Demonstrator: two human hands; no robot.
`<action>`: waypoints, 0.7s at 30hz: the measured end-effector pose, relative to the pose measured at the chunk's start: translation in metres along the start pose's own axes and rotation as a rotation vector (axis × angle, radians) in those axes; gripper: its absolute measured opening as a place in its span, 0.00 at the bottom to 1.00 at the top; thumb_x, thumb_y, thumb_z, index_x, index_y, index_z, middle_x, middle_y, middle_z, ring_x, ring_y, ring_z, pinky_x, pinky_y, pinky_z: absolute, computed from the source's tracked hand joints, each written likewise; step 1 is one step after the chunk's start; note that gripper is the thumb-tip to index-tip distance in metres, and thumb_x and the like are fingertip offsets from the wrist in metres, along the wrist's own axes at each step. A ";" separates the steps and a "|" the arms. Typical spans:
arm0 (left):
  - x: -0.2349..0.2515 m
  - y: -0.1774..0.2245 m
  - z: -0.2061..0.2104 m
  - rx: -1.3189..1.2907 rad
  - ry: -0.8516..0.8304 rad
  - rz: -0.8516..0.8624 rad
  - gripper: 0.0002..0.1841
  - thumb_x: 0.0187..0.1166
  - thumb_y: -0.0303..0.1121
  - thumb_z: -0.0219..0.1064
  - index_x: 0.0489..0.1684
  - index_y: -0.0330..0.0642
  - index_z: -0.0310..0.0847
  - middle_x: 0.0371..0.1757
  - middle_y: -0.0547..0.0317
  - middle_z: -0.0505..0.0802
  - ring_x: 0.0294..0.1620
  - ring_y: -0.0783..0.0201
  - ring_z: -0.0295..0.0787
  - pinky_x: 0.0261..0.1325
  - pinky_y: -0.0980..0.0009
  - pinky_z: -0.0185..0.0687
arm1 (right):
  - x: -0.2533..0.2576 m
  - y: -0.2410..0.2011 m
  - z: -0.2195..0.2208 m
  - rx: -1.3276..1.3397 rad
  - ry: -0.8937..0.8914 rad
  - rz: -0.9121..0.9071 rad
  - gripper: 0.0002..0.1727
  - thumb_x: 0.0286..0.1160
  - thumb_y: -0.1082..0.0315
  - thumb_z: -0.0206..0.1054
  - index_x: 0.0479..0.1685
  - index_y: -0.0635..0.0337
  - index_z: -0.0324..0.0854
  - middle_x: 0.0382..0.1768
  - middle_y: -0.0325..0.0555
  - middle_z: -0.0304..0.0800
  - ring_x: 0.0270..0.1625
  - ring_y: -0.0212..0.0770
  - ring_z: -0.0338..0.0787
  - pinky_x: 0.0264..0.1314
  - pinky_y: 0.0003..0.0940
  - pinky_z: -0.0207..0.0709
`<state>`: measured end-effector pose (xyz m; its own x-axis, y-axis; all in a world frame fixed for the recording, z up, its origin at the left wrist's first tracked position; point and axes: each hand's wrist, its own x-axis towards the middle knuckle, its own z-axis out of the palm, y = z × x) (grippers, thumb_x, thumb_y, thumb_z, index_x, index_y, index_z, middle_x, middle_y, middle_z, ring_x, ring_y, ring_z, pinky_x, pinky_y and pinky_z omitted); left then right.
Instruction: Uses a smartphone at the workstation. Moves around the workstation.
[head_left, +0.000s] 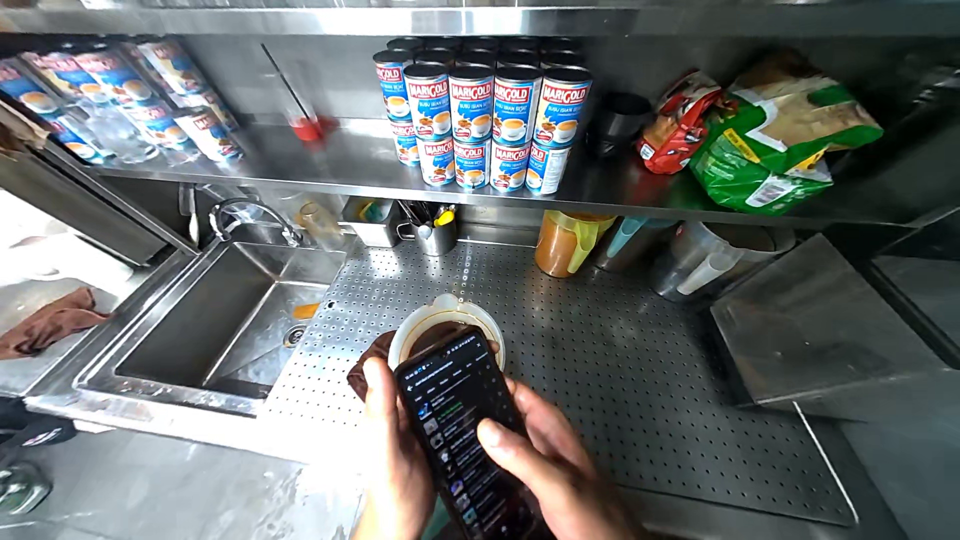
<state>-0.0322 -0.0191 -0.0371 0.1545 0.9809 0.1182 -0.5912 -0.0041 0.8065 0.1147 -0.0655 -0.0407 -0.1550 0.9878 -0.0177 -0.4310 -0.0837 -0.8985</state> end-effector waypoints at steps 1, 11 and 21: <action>0.000 0.000 0.000 -0.006 -0.023 0.004 0.45 0.75 0.76 0.47 0.62 0.41 0.86 0.53 0.40 0.94 0.56 0.51 0.94 0.59 0.54 0.90 | 0.000 0.001 0.000 0.003 -0.005 -0.003 0.23 0.84 0.69 0.61 0.72 0.76 0.67 0.60 0.58 0.88 0.61 0.46 0.91 0.68 0.43 0.86; 0.003 0.001 -0.001 -0.042 -0.091 0.008 0.47 0.71 0.79 0.50 0.65 0.41 0.84 0.55 0.36 0.93 0.56 0.47 0.94 0.59 0.52 0.90 | 0.000 0.003 0.001 0.006 -0.037 0.002 0.24 0.84 0.67 0.62 0.72 0.75 0.68 0.60 0.58 0.88 0.61 0.46 0.91 0.68 0.44 0.86; 0.006 0.030 -0.001 -0.052 0.038 0.110 0.44 0.74 0.78 0.45 0.51 0.45 0.91 0.43 0.41 0.95 0.43 0.49 0.95 0.47 0.53 0.92 | -0.001 0.012 -0.016 -1.041 0.159 -0.423 0.50 0.80 0.24 0.36 0.82 0.57 0.72 0.83 0.50 0.74 0.88 0.50 0.65 0.89 0.64 0.54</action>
<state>-0.0499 -0.0132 -0.0125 0.0567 0.9818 0.1812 -0.6436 -0.1028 0.7584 0.1238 -0.0655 -0.0589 -0.0262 0.9224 0.3853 0.5381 0.3378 -0.7722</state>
